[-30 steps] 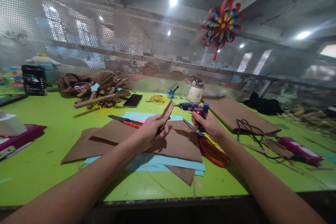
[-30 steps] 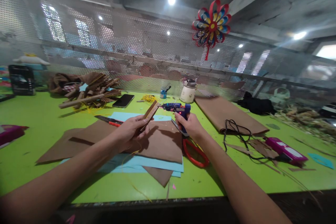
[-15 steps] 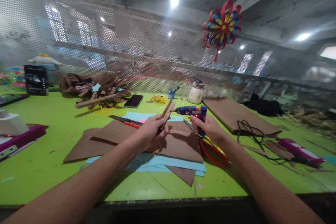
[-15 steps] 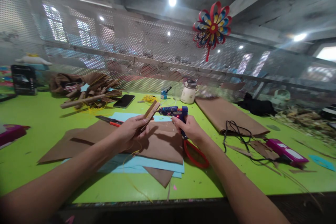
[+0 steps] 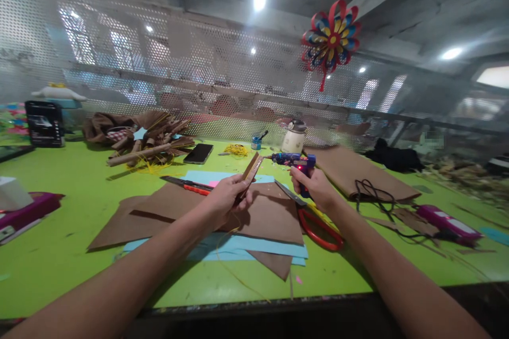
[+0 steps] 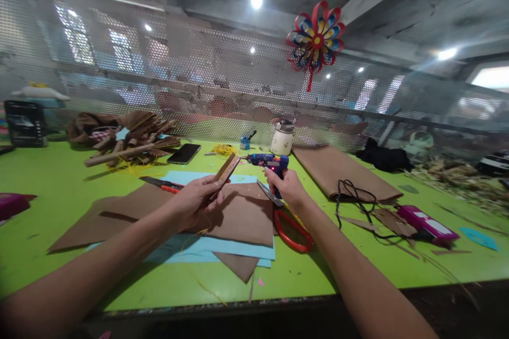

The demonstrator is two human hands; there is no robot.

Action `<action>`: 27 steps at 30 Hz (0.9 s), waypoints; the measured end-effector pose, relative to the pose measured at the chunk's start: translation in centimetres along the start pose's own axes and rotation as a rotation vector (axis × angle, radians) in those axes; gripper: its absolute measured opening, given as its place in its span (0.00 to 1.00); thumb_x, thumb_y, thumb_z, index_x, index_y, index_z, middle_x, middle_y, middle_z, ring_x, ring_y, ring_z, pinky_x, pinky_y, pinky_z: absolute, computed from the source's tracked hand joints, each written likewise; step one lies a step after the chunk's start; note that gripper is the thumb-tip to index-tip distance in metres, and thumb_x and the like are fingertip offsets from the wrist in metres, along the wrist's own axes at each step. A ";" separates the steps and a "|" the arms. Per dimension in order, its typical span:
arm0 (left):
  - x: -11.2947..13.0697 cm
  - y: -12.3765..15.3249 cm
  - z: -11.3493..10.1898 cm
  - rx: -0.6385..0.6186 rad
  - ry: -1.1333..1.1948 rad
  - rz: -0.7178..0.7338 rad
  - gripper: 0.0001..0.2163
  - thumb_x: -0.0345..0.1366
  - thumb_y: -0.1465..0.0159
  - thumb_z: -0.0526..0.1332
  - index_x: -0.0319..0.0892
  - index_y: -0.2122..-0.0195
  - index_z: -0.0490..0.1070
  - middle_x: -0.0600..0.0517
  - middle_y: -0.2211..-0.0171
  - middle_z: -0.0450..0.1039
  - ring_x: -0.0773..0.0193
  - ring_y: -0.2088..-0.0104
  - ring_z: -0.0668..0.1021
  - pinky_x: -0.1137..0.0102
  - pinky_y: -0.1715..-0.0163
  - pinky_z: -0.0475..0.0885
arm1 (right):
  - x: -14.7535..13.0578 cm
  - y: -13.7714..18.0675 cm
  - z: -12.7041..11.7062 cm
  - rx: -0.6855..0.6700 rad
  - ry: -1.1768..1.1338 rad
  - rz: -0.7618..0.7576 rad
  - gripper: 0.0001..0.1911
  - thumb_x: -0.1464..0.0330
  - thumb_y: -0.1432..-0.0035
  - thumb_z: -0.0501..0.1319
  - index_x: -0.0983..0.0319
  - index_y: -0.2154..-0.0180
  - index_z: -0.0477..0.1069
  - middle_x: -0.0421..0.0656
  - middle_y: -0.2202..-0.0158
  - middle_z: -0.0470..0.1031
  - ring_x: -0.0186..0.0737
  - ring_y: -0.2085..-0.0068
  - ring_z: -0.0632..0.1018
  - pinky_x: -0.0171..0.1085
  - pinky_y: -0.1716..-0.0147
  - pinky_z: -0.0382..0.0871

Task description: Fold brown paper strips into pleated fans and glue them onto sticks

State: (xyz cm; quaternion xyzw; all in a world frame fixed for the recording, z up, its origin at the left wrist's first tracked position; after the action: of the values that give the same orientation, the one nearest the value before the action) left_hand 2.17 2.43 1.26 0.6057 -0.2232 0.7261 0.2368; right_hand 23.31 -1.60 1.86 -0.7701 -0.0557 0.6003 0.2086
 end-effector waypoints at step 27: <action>0.3 0.2 0.2 -0.037 0.022 0.017 0.06 0.35 0.41 0.56 0.38 0.65 0.64 0.55 0.83 0.66 0.76 0.88 0.62 0.78 0.87 0.49 | 0.0 0.3 0.2 -0.067 -0.242 0.095 0.16 0.57 0.51 0.61 0.64 0.72 0.65 0.37 0.79 0.64 0.29 0.80 0.64 0.32 0.80 0.58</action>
State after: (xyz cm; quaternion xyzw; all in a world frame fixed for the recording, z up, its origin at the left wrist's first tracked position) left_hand 2.17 2.17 1.57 0.5914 -0.2390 0.7304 0.2443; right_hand 23.04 -1.78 1.75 -0.7005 -0.0638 0.6957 0.1457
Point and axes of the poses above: each hand's wrist, its own y-axis away from the middle knuckle, its own z-axis out of the palm, x = y × z, the point moved 2 cm from there along -y, towards the middle knuckle
